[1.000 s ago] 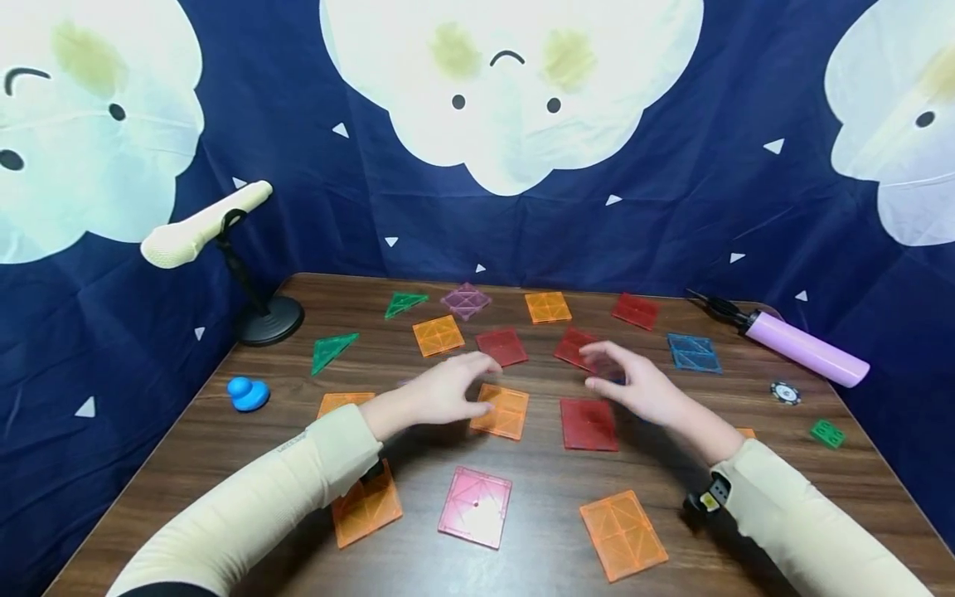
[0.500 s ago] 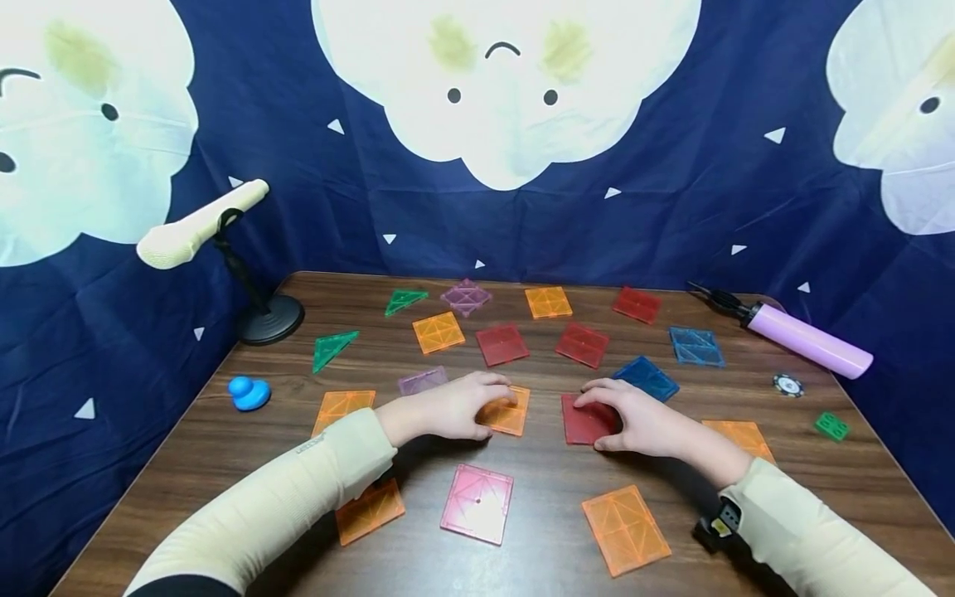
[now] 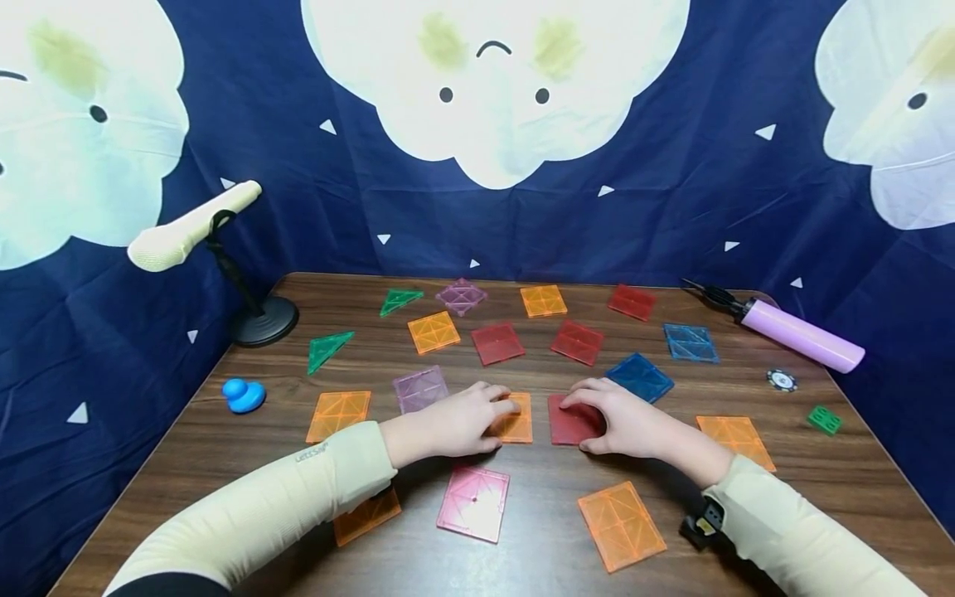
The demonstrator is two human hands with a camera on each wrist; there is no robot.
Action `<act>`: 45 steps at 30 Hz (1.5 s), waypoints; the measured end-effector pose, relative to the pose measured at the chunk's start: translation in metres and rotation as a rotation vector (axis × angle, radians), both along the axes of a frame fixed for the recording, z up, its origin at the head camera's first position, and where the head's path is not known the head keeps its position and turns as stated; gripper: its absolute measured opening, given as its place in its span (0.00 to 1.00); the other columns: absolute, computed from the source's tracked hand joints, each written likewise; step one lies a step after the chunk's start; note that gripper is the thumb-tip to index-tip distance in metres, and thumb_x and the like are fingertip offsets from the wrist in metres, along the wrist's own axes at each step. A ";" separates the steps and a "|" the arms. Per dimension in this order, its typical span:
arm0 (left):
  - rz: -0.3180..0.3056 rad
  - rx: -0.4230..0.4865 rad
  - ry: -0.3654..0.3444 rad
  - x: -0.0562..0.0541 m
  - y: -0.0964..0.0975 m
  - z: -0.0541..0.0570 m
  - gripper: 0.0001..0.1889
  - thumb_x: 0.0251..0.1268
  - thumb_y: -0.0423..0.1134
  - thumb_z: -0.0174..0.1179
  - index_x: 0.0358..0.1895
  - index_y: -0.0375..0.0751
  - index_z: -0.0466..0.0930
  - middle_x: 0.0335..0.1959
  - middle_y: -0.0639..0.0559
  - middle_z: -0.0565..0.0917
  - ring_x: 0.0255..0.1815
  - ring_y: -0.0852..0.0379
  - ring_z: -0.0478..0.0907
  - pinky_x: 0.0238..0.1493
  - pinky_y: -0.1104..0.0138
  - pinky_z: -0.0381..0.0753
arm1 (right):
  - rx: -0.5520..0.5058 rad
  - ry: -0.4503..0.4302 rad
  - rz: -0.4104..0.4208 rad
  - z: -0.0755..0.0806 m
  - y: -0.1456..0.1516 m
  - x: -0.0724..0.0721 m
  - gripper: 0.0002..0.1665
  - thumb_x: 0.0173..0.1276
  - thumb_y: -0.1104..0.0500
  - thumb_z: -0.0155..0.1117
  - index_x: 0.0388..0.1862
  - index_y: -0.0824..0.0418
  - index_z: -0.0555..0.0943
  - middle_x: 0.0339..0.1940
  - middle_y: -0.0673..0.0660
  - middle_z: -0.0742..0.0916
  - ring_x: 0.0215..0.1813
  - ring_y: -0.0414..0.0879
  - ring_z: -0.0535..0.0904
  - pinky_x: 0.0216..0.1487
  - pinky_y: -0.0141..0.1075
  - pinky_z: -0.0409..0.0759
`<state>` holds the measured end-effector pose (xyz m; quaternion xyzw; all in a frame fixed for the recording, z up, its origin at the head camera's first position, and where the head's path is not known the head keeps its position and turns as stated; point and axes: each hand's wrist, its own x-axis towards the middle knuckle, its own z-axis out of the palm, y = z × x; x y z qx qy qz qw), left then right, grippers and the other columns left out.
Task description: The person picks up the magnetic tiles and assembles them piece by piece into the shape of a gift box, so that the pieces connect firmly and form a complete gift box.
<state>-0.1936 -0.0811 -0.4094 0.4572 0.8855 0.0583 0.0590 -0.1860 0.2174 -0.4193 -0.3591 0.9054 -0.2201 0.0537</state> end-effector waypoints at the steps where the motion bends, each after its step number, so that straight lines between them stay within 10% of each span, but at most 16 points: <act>1: -0.003 -0.004 0.006 0.000 0.000 0.000 0.27 0.68 0.45 0.68 0.67 0.41 0.76 0.68 0.36 0.74 0.65 0.40 0.73 0.66 0.54 0.73 | -0.001 -0.003 0.000 0.000 -0.001 0.000 0.31 0.58 0.55 0.80 0.60 0.56 0.82 0.61 0.59 0.81 0.62 0.60 0.75 0.61 0.58 0.76; 26: -0.010 -0.002 0.015 0.002 0.003 0.000 0.27 0.69 0.46 0.67 0.68 0.41 0.76 0.68 0.37 0.74 0.66 0.41 0.73 0.68 0.55 0.72 | 0.005 -0.037 0.053 0.002 -0.016 -0.011 0.30 0.61 0.52 0.78 0.61 0.56 0.81 0.60 0.56 0.81 0.62 0.56 0.75 0.62 0.57 0.75; 35: -0.025 -0.006 0.035 0.002 0.003 0.000 0.28 0.70 0.47 0.67 0.68 0.40 0.76 0.67 0.37 0.75 0.65 0.42 0.73 0.68 0.56 0.72 | -0.101 -0.016 -0.117 0.010 -0.001 -0.053 0.20 0.71 0.59 0.69 0.59 0.64 0.81 0.61 0.63 0.82 0.66 0.62 0.74 0.66 0.60 0.69; 45: -0.057 0.026 0.053 -0.001 0.001 -0.004 0.27 0.69 0.46 0.67 0.67 0.38 0.76 0.66 0.36 0.75 0.64 0.41 0.74 0.66 0.55 0.73 | 0.006 -0.025 -0.256 0.009 -0.001 -0.097 0.25 0.69 0.61 0.70 0.62 0.69 0.78 0.68 0.74 0.75 0.70 0.71 0.67 0.71 0.64 0.60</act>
